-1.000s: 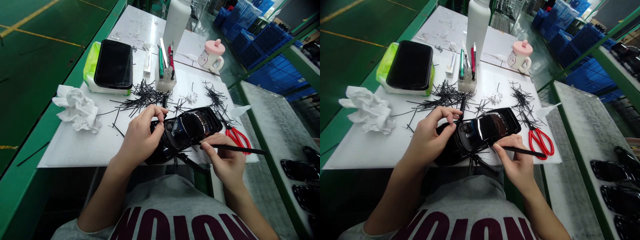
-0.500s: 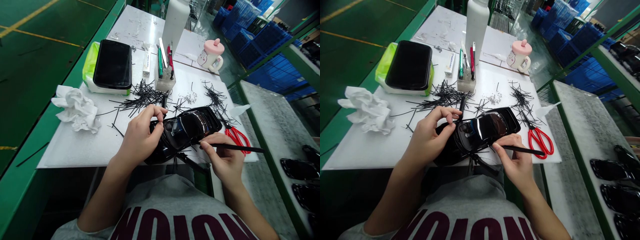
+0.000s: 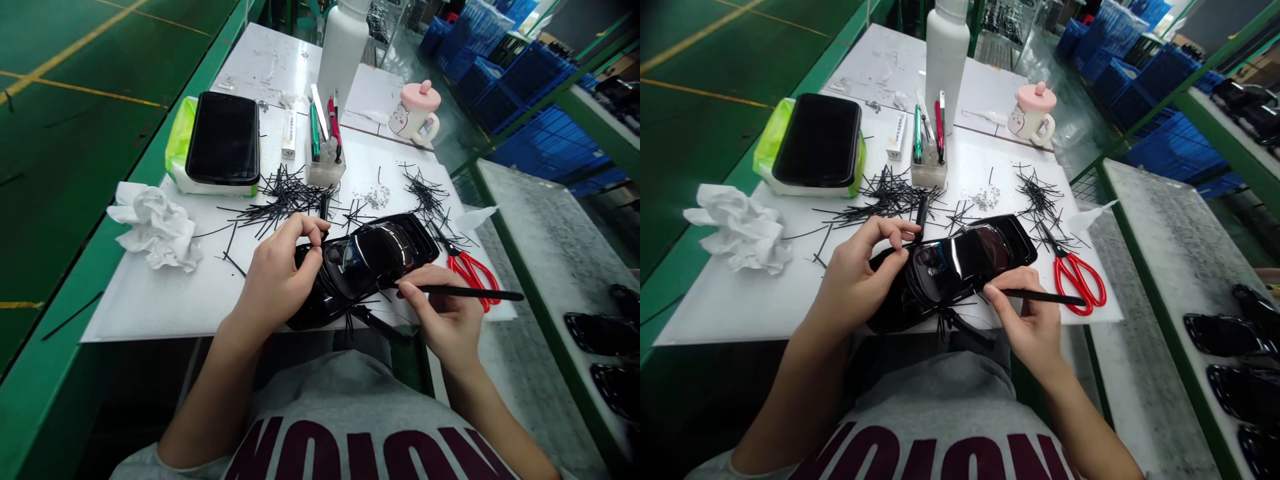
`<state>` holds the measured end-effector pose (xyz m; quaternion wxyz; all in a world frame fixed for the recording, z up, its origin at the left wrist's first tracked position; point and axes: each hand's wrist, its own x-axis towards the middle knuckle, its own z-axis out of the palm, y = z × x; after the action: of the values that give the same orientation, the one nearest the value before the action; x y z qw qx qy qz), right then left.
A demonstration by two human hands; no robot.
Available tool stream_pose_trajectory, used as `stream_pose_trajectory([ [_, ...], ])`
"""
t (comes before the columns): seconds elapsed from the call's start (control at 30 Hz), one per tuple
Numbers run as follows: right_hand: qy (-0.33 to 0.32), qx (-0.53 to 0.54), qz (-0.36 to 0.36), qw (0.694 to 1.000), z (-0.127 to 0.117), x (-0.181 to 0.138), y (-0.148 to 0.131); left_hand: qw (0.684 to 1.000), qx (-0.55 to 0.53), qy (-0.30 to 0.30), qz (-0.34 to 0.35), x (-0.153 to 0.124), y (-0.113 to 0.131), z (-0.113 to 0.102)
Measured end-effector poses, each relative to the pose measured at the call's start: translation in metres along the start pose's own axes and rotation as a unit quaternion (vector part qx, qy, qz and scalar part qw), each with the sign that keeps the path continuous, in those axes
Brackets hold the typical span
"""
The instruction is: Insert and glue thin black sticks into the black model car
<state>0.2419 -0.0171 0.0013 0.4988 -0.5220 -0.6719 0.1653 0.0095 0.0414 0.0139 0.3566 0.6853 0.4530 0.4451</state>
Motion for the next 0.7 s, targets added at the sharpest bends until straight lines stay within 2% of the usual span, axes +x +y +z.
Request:
stream_pose_trajectory([
  [0.23, -0.003, 0.026, -0.012, 1.0, -0.001, 0.0, 0.001, 1.0, 0.0, 0.001, -0.01, 0.001, 0.0, 0.0],
  [0.47, 0.086, 0.104, -0.07, 0.988, -0.004, -0.006, -0.003, 1.0, 0.0, 0.003, -0.021, 0.001, 0.0, 0.0],
  [0.57, 0.123, 0.1, -0.089, 0.983, -0.016, -0.006, -0.007, 1.0, 0.002, 0.002, -0.024, 0.001, 0.001, -0.001],
  [0.63, 0.152, 0.052, -0.049, 0.986, -0.031, -0.003, -0.004, 1.0, 0.002, -0.001, -0.025, 0.001, 0.001, -0.001],
  [0.7, 0.112, -0.076, 0.049, 0.99, -0.049, 0.003, 0.007, 1.0, 0.005, -0.001, -0.025, 0.001, 0.002, 0.0],
])
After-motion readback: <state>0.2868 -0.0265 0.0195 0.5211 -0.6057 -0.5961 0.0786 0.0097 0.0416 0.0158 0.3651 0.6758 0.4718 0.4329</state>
